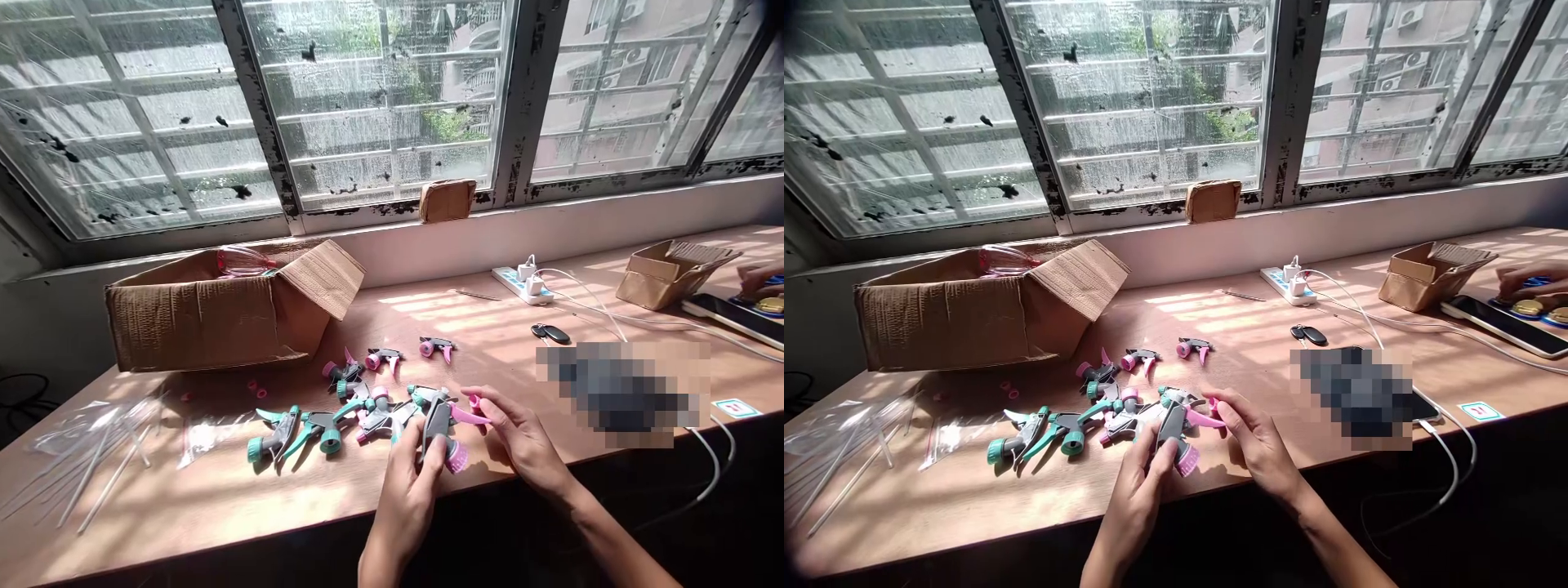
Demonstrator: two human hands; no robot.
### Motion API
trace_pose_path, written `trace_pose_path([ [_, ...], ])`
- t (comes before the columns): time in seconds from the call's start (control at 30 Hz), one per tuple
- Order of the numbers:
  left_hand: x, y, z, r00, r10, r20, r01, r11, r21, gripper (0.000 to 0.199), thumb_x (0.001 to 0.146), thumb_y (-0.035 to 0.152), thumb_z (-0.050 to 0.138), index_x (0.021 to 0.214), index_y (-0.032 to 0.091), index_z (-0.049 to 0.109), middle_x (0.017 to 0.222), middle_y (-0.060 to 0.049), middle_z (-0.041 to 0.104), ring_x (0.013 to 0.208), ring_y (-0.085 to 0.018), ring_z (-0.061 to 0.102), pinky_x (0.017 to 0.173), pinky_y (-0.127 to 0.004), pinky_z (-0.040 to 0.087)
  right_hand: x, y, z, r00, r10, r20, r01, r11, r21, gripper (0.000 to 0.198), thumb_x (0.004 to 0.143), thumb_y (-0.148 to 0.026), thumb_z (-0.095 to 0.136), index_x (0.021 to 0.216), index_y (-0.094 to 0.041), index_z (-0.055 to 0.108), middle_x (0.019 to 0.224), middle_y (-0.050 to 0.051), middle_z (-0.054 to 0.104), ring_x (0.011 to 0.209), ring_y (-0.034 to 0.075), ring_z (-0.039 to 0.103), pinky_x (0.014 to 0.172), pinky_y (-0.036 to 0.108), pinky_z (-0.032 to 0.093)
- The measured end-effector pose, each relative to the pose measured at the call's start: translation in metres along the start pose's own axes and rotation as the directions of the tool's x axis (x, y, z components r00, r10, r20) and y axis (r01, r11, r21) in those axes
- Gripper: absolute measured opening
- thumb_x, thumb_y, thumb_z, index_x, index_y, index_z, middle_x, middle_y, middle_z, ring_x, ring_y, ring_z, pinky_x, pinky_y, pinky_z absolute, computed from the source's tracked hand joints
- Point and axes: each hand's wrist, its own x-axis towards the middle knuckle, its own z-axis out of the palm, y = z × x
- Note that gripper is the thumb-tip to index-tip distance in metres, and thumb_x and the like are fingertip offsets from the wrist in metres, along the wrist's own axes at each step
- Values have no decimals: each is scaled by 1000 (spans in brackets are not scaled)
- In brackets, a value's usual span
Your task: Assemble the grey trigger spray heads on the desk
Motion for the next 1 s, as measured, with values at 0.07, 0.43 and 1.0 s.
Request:
trace_pose_path([
  [0.07, 1, 0, -3, 1000, -27, -2, 27, 999, -30, 30, 96, 45, 58, 106, 19, 68, 104, -7, 70, 98, -25, 62, 91, -34, 49, 0, -4, 2, 1000, -13, 29, 11, 999, 44, 31, 97, -48, 64, 122, -30, 68, 100, 2, 68, 91, 18, 64, 83, 27, 52],
  [0.43, 6, -23, -8, 992, -104, 70, 119, 955, -273, 39, 94, 55, 59, 82, 19, 52, 68, 3, 53, 51, -9, 44, 45, -21, 47, -1, -11, 7, 995, -27, 93, 17, 994, 110, 14, 94, -38, 71, 102, -27, 70, 100, 1, 69, 93, 16, 63, 83, 25, 50],
  [1.0, 3, -28, -3, 994, -94, 64, 107, 962, -249, 34, 100, 53, 51, 91, 20, 48, 72, 5, 48, 56, -9, 41, 51, -22, 35, -3, 1, 9, 990, -25, 138, 22, 1000, 20, 18, 93, -40, 71, 101, -24, 67, 102, 2, 65, 91, 18, 64, 83, 28, 52],
])
